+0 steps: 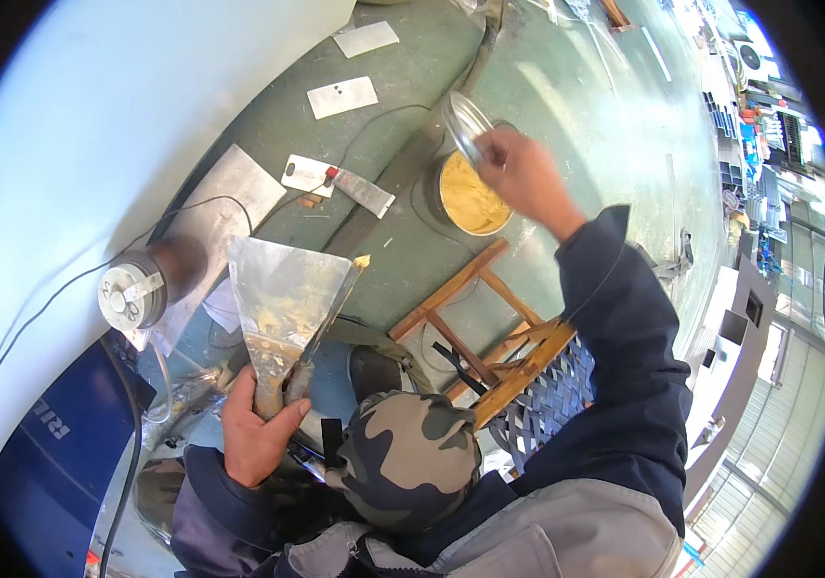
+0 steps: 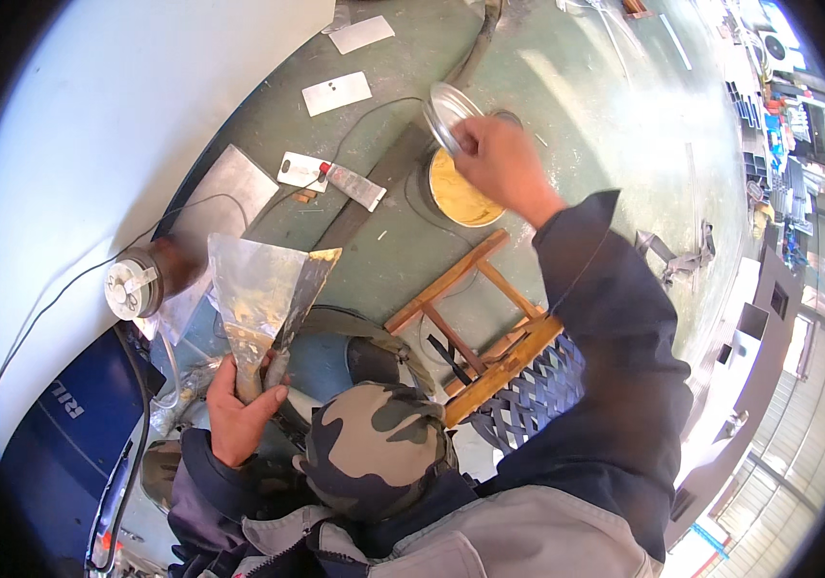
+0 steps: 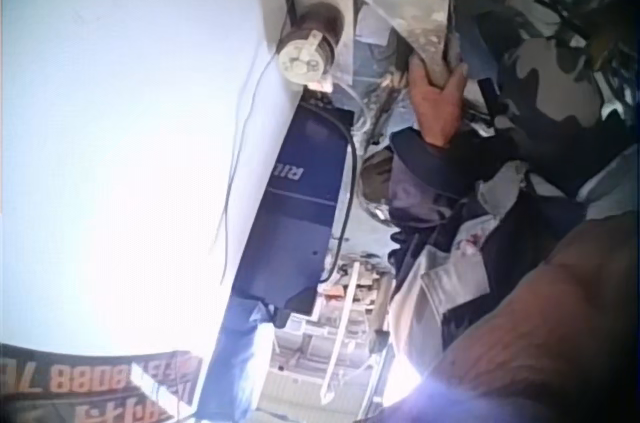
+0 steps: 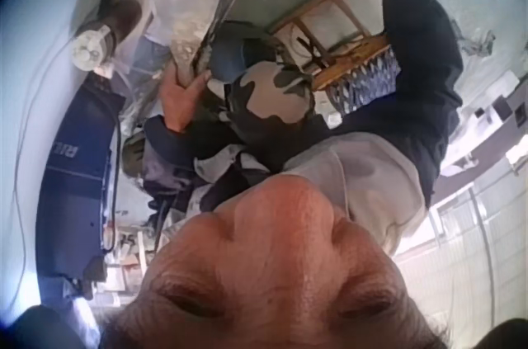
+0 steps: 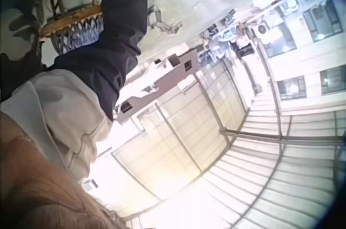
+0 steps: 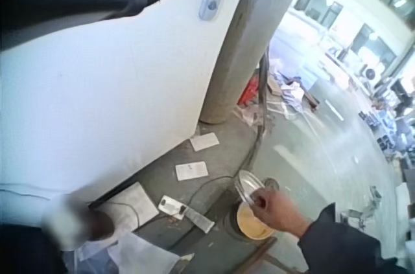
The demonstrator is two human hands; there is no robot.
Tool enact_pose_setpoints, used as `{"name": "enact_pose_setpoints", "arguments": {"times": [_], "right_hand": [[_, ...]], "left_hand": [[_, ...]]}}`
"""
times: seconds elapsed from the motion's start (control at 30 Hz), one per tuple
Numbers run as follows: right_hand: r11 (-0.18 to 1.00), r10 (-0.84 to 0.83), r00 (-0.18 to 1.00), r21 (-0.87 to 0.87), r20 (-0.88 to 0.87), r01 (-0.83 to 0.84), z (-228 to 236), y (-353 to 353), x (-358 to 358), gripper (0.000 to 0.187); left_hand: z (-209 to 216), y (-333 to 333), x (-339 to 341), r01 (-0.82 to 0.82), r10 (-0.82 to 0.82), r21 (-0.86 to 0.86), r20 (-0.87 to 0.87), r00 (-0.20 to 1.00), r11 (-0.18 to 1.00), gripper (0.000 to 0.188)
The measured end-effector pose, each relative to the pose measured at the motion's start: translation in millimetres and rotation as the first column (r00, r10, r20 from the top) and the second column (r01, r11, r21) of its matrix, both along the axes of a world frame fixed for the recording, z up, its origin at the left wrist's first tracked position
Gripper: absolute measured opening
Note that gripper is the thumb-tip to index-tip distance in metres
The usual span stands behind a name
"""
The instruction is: The person uses a putty knife to scoop a yellow paste from a plastic bag and applies it to the joints of a white metal frame. They repeatedly transfer paste between tools and spread it along the frame's seams.
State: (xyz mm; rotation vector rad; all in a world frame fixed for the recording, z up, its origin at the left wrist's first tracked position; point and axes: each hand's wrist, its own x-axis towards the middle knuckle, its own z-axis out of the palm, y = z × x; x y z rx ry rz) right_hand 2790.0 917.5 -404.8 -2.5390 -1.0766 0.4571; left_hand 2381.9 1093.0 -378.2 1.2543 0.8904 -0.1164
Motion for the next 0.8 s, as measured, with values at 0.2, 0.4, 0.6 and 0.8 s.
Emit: {"name": "enact_pose_setpoints", "arguments": {"times": [0.2,0.4,0.6,0.8], "right_hand": [[0.959,-0.023,0.998,-0.282,0.066,0.04,-52.3,-41.1,-38.3,0.017],[0.938,0.02,0.997,-0.342,-0.075,-0.045,-92.0,-53.3,-31.5,0.018],[0.96,0.084,0.988,-0.254,-0.131,-0.116,-99.3,-52.1,-27.5,0.019],[0.928,-0.015,0.99,-0.37,-0.138,-0.037,-88.7,-52.7,-29.8,0.024]], "left_hand": [[3.1,2.9,1.0,0.021,-0.021,-0.003,0.047,0.999,1.0,0.044],[9.7,0.8,4.8,-0.057,0.062,-0.071,0.064,0.996,0.996,0.042],[10.9,-1.0,3.3,-0.059,0.064,-0.083,0.06,0.996,0.995,0.042],[6.7,-2.2,2.9,-0.034,0.039,-0.076,0.066,0.997,0.997,0.042]]}}
